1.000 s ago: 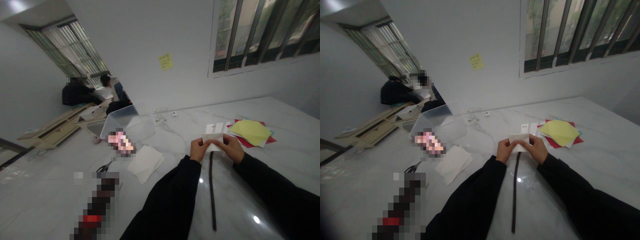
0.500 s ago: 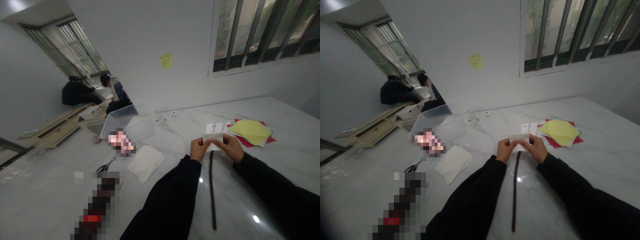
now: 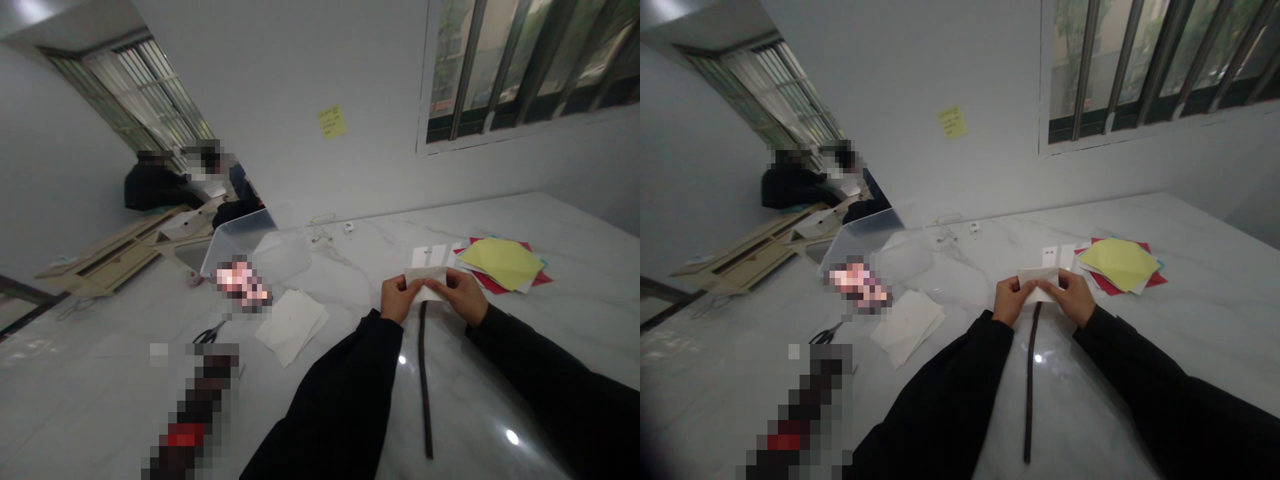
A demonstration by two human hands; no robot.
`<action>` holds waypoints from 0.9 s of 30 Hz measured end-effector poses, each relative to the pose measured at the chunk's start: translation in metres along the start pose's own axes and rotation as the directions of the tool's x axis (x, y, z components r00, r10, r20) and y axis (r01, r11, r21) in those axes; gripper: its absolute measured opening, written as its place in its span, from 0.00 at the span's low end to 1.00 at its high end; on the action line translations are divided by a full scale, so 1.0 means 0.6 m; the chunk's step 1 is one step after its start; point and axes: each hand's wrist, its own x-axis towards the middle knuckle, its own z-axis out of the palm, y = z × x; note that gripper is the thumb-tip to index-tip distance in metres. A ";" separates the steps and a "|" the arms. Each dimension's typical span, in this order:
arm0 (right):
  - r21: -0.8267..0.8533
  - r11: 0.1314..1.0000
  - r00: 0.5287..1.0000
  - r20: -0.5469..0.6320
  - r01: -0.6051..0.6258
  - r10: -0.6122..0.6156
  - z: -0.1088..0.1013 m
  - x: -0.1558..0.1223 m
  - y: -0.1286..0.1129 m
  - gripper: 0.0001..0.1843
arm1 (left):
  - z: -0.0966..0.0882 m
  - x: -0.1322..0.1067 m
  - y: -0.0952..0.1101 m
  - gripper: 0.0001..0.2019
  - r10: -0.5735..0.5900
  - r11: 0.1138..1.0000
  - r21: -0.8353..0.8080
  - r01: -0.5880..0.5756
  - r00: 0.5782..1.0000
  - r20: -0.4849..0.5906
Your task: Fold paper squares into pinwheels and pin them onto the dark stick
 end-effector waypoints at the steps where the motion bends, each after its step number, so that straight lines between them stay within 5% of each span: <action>1: -0.002 1.000 1.000 -0.002 0.001 -0.001 0.000 0.000 0.000 0.20 | 0.000 0.000 0.000 0.20 0.001 1.000 -0.002 -0.001 1.000 0.001; 27: 0.020 0.999 0.999 -0.028 -0.037 0.038 0.004 0.000 0.005 0.23 | 0.004 -0.006 0.010 0.18 -0.003 1.000 0.029 0.003 1.000 -0.025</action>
